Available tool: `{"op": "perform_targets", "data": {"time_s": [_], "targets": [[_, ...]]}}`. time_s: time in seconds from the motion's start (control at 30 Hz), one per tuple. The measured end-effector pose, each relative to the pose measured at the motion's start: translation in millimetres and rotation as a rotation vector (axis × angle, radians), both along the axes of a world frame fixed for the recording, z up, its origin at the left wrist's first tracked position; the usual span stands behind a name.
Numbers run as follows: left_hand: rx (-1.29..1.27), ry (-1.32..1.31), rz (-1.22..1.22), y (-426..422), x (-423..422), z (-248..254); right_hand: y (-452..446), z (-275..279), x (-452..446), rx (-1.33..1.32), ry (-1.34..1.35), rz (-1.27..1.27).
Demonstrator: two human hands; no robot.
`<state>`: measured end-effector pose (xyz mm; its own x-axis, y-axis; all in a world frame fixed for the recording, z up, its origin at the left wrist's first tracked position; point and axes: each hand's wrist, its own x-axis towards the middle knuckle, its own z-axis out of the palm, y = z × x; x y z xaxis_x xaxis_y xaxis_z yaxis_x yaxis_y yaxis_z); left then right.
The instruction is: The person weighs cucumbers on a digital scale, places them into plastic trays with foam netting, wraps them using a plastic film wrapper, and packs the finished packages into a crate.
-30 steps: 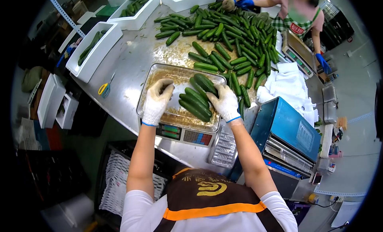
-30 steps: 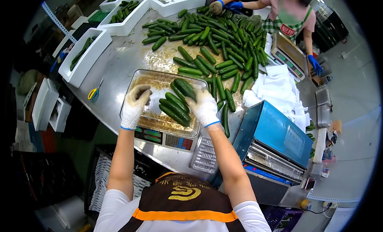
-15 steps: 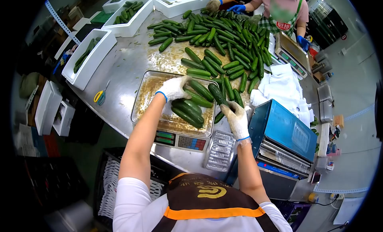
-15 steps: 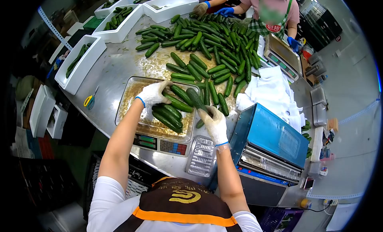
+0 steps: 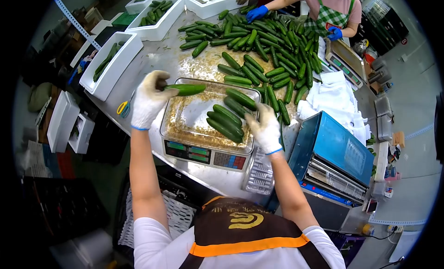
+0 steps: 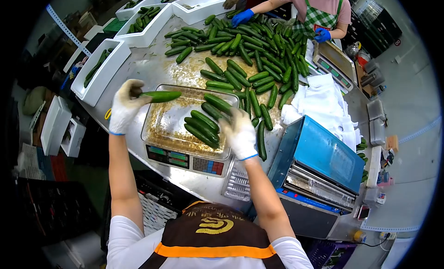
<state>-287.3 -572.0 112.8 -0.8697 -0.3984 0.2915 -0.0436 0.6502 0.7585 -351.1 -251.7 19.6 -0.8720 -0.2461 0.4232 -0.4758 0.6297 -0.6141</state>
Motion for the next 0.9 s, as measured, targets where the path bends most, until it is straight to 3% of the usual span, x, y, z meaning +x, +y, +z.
{"op": "perform_targets", "data": {"time_s": [0.07,0.13,0.17,0.2,0.23,0.33,0.37,0.43,0.67,0.87,0.9], "targets": [[0.143,0.069,0.017,9.1,25.2,11.5,14.4,12.0,11.7,-0.223,-0.26,0.053],[0.297,0.142,0.008,39.9,54.5,26.0,24.8,47.4,32.8,-0.581,-0.816,0.119],[0.385,0.181,-0.011,59.6,64.6,17.4,34.0,44.7,43.3,-0.738,-0.957,0.232],[0.309,0.184,-0.025,81.7,75.1,8.8,42.6,41.3,55.4,-0.892,-1.101,0.352],[0.325,0.077,-0.07,104.3,87.0,4.8,44.9,41.5,70.4,-0.993,-1.191,0.421],[0.244,0.372,-0.285,171.9,105.8,-43.8,43.5,24.8,107.9,-1.264,-1.161,0.211],[0.166,0.44,-0.277,191.6,110.4,-56.4,48.8,20.5,111.7,-1.263,-1.153,0.233],[0.269,0.306,-0.237,219.7,128.2,-83.8,59.9,17.1,117.8,-1.201,-1.137,0.172],[0.389,0.28,-0.202,225.8,136.5,-93.0,67.1,10.7,128.6,-1.175,-1.166,0.184],[0.307,0.327,-0.148,227.1,139.9,-95.6,46.7,13.0,143.7,-0.982,-1.11,0.175],[0.523,0.217,-0.154,233.8,144.8,-105.1,50.2,17.9,136.2,-0.895,-1.092,0.154]]}}
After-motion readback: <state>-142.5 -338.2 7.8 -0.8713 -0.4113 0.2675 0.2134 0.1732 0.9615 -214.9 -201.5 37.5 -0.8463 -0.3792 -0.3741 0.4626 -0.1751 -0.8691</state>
